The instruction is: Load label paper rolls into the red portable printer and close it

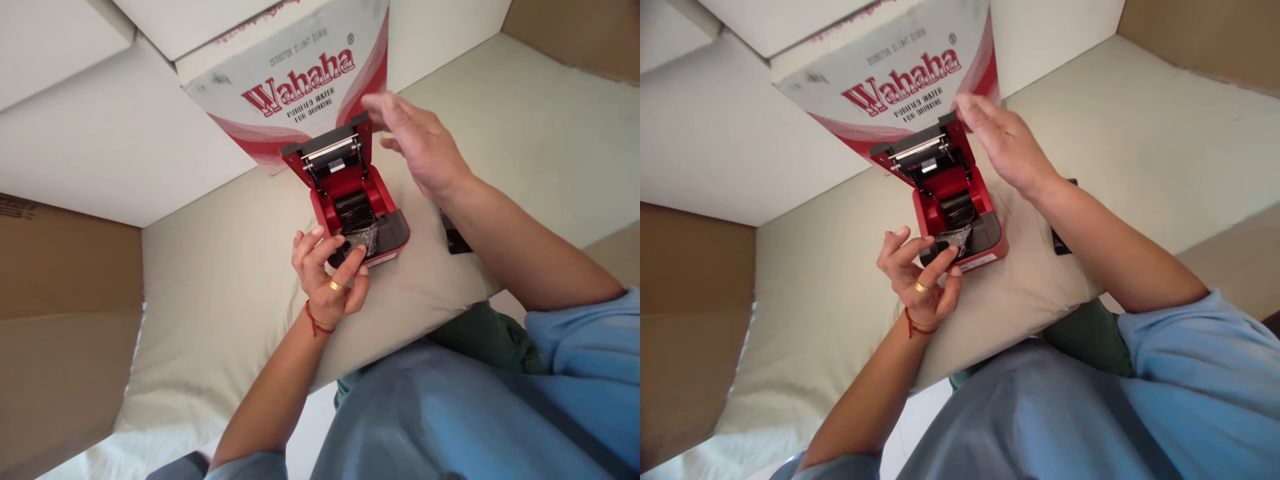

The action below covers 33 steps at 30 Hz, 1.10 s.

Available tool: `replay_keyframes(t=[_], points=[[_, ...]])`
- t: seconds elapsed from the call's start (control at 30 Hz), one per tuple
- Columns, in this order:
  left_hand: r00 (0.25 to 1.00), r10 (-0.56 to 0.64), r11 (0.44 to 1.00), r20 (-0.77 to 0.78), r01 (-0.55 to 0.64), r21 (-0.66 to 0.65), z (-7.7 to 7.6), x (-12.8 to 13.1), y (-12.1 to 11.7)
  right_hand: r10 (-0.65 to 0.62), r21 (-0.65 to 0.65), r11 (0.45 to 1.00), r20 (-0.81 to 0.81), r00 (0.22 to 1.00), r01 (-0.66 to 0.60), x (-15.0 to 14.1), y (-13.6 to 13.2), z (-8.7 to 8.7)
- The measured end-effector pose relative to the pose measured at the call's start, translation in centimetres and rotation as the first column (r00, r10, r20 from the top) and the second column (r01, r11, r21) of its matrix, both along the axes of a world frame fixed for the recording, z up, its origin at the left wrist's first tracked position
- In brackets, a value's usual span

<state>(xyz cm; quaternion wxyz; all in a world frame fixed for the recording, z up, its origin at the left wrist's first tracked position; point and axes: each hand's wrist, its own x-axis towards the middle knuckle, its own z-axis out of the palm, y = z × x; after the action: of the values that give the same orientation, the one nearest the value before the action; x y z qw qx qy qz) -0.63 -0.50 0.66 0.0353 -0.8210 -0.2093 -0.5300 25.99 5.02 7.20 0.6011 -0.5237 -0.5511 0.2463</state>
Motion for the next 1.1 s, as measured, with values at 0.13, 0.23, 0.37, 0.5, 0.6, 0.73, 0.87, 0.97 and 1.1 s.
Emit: replay_keyframes(t=[0.13,0.23,0.37,0.5,0.6,0.73,0.87,0.97,1.1], points=[[1.000,-0.008,1.000,0.006,0.008,0.013,0.1,0.0,0.0,0.066,0.097,0.993,-0.019,0.998,-0.063,-0.7,-1.9,0.2],[1.000,0.001,1.000,-0.005,-0.001,0.013,0.1,-0.1,0.0,0.048,0.137,0.989,0.035,0.998,-0.053,-1.0,-4.5,0.4],[0.999,0.036,0.999,-0.027,-0.035,0.025,0.1,-0.3,0.0,0.074,0.278,0.953,0.176,0.982,-0.122,-1.2,-6.6,-1.3],[0.999,0.024,1.000,-0.023,-0.024,-0.003,0.1,-0.5,0.1,0.022,0.344,0.932,0.265,0.964,-0.116,-1.8,-7.0,-3.2],[0.999,-0.004,0.999,-0.040,0.003,-0.032,-0.2,-0.9,0.3,-0.007,0.340,0.936,0.278,0.961,-0.091,-2.2,-7.0,-3.4],[0.997,-0.047,0.982,0.063,0.057,-0.180,-0.5,-1.4,1.2,0.009,0.315,0.943,0.297,0.955,-0.107,-2.1,-7.2,-3.0],[0.986,-0.005,0.923,0.167,0.069,-0.379,-0.6,-1.7,2.1,0.035,0.311,0.940,0.322,0.946,-0.141,-1.9,-7.6,-2.6],[0.975,0.015,0.906,0.223,0.081,-0.414,-0.5,-1.5,2.3,0.032,0.308,0.939,0.354,0.935,-0.150,-1.9,-7.8,-2.4],[0.968,0.045,0.916,0.247,0.059,-0.396,-0.2,-1.2,2.4,0.018,0.272,0.953,0.392,0.920,-0.135,-2.0,-8.0,-2.3]])
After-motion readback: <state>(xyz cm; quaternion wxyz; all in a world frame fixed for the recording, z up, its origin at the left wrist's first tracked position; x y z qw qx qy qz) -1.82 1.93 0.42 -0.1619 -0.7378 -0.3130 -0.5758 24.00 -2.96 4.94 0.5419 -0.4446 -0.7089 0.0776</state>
